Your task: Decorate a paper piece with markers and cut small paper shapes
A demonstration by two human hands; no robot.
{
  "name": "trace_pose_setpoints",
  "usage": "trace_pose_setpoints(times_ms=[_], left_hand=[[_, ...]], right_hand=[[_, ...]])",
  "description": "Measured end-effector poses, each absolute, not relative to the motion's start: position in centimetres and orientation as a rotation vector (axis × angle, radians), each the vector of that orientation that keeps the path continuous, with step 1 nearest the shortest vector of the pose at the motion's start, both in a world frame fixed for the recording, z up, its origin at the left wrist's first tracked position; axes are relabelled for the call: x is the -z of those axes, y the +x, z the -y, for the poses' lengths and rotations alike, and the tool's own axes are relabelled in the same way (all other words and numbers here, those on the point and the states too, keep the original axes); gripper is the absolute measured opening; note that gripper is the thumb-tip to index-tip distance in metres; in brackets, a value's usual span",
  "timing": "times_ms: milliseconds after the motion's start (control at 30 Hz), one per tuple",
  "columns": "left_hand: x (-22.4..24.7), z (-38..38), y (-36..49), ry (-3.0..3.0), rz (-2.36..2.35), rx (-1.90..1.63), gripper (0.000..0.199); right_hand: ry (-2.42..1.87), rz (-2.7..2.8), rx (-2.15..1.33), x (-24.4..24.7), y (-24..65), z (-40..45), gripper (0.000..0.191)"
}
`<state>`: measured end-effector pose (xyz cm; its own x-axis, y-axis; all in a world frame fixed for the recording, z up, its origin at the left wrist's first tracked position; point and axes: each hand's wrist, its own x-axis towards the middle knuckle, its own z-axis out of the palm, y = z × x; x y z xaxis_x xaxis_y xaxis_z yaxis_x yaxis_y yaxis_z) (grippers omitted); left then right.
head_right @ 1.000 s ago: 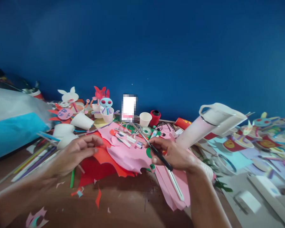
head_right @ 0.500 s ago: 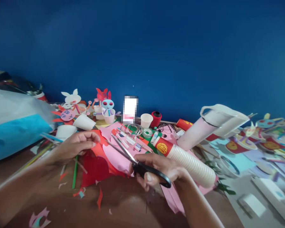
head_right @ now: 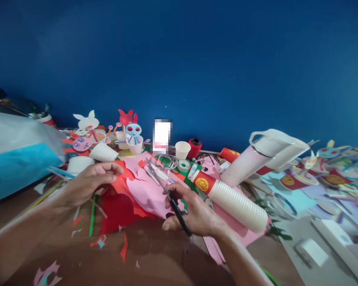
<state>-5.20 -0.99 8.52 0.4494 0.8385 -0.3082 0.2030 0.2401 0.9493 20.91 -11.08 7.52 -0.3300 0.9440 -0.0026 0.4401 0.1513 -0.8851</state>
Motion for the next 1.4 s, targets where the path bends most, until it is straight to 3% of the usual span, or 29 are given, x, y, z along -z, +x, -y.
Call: trace_pose_setpoints(times_ms=[167, 533, 1000, 1400], left_hand=[[-8.3, 0.8, -5.2, 1.262, -1.038, -0.544, 0.016], [-8.7, 0.5, -5.2, 1.338, -1.043, -0.486, 0.015], [-9.3, -1.2, -7.3, 1.636, -1.081, -0.256, 0.014], [-9.1, -1.8, -7.4, 1.785, -1.141, -0.449, 0.010]], right_hand=[[-1.497, 2.029, -0.626, -6.7, 19.3, 10.8, 0.039], [-1.459, 2.175, -0.406, -5.3, 17.3, 10.8, 0.025], [-1.652, 1.978, 0.003, -6.7, 21.8, 10.2, 0.025], [-1.764, 2.057, -0.130, -5.7, 19.8, 10.0, 0.026]])
